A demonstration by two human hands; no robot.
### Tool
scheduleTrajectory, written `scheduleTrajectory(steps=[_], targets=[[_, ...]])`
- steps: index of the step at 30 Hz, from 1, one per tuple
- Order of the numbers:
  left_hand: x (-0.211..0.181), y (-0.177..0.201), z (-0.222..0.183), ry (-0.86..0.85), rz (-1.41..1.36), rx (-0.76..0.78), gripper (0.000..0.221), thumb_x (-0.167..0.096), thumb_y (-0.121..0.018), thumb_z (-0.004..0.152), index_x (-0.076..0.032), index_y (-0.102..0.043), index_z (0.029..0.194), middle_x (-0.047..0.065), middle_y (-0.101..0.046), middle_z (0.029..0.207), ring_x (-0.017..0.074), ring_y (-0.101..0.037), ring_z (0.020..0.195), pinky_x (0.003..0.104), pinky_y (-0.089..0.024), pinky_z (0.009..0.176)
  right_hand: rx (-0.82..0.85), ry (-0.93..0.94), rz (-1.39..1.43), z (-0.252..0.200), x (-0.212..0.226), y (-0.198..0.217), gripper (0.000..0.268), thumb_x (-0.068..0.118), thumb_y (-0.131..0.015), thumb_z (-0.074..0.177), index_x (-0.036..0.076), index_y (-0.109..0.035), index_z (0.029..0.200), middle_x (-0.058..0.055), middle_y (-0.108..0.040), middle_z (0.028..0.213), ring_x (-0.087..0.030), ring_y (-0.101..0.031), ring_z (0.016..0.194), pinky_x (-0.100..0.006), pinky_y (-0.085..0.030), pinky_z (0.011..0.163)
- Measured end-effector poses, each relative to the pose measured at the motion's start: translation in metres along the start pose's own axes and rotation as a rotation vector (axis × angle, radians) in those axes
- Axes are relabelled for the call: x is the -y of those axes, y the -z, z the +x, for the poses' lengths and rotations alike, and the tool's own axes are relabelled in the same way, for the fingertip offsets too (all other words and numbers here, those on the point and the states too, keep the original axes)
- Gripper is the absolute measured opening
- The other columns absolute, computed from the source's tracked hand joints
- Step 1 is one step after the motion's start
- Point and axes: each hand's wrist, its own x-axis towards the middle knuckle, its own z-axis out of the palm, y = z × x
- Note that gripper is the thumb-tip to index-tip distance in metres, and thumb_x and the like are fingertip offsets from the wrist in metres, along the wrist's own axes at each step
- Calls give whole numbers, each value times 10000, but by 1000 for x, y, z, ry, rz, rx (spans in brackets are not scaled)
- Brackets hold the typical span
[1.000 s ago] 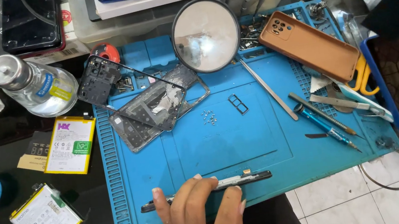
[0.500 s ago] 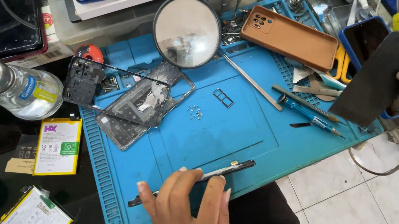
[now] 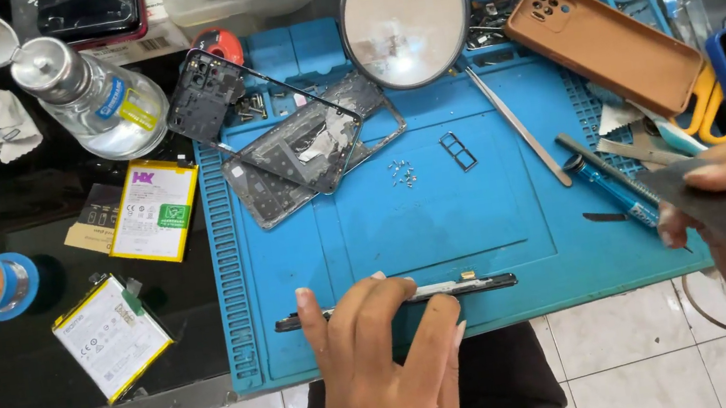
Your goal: Disassembling a smartphone by removing the battery and prying the screen from the frame to prepare for replacement.
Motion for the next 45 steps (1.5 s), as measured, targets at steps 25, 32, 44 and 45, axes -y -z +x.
scheduleTrajectory(steps=[25,32,44,45], targets=[[-10,-1,4,85,13,-15,111,-252,-592,1000,-219,-693,969,65,-600,1120,290,-571,1184,786,-167,1155,-3,338,-373,28,90,-77,247,-120,-770,885,-13,-597,1024,-203,-707,1093,-287,-765,1083,-389,-634,1075],[-11,-1,5,95,-2,-13,121,-272,-581,1017,-224,-680,966,53,-578,1116,280,-570,1188,785,-178,1146,468,427,-470,20,103,-62,670,615,-684,698,107,-695,1135,-113,-725,1231,-290,-752,1225,-418,-618,1028],[-11,-5,3,112,21,-28,37,-257,-669,972,-241,-664,939,24,-581,1077,262,-586,1165,783,-176,1153,241,365,-640,-16,107,-81,697,483,-737,678,53,-646,1218,-170,-666,1318,-319,-691,1268,-474,-545,1148],[-11,-5,3,110,24,-33,37,-257,-669,972,-241,-664,939,24,-581,1077,262,-586,1165,783,-176,1153,239,371,-638,1,113,-87,697,483,-737,678,53,-646,1218,-170,-666,1318,-319,-691,1268,-474,-545,1148]])
